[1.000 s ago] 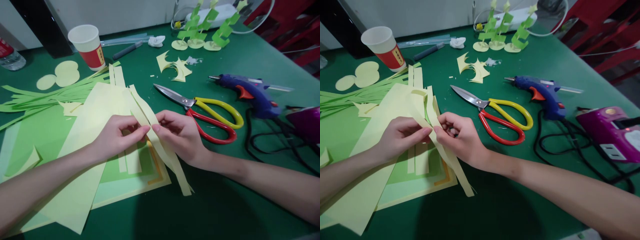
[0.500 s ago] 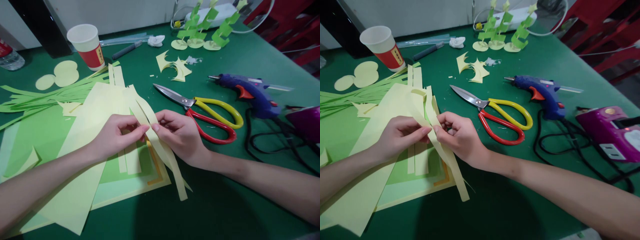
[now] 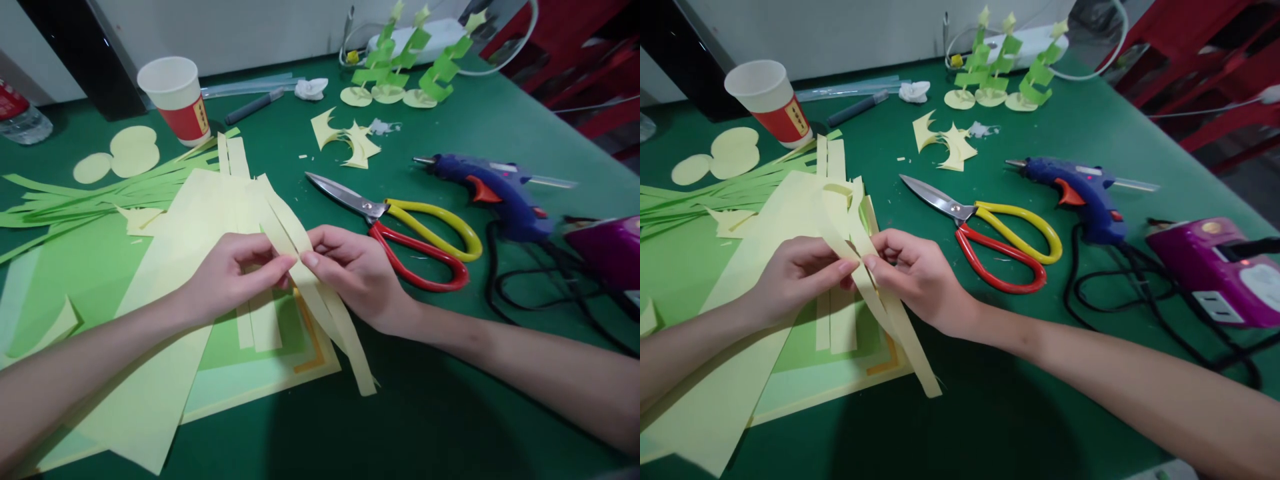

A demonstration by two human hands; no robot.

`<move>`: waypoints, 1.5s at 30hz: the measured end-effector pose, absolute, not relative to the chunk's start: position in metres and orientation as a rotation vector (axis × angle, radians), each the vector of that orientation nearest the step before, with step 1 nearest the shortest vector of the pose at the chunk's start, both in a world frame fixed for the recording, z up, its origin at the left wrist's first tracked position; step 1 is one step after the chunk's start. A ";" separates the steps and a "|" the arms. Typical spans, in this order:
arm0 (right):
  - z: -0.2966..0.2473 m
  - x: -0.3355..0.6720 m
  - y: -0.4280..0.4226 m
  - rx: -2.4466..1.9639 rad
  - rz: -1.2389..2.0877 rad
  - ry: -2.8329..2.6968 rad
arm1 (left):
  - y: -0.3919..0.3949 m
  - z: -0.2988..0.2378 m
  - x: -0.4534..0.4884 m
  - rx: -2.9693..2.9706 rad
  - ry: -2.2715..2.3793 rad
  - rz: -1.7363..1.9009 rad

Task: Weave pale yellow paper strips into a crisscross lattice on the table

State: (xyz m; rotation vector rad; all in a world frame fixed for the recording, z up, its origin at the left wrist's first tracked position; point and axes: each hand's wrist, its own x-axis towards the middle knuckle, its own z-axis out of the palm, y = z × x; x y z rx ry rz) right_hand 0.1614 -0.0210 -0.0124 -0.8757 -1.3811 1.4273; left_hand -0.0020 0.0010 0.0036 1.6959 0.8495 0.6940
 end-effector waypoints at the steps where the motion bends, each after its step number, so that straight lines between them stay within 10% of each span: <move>1: -0.012 0.161 -0.021 -0.843 1.465 -1.361 | 0.001 0.003 -0.002 1.688 0.834 0.698; 13: -0.013 0.163 -0.019 -0.850 1.531 -1.299 | 0.001 0.000 -0.003 1.592 0.776 0.751; 23: 0.001 0.169 -0.021 -1.107 0.703 -1.774 | 0.000 -0.002 -0.007 1.655 0.759 0.813; 32: 0.015 0.173 -0.020 -1.060 1.408 -1.695 | 0.001 0.003 -0.004 1.786 0.797 0.707; 45: 0.015 0.171 -0.020 -1.081 1.503 -1.604 | 0.000 0.002 -0.004 1.859 0.729 0.697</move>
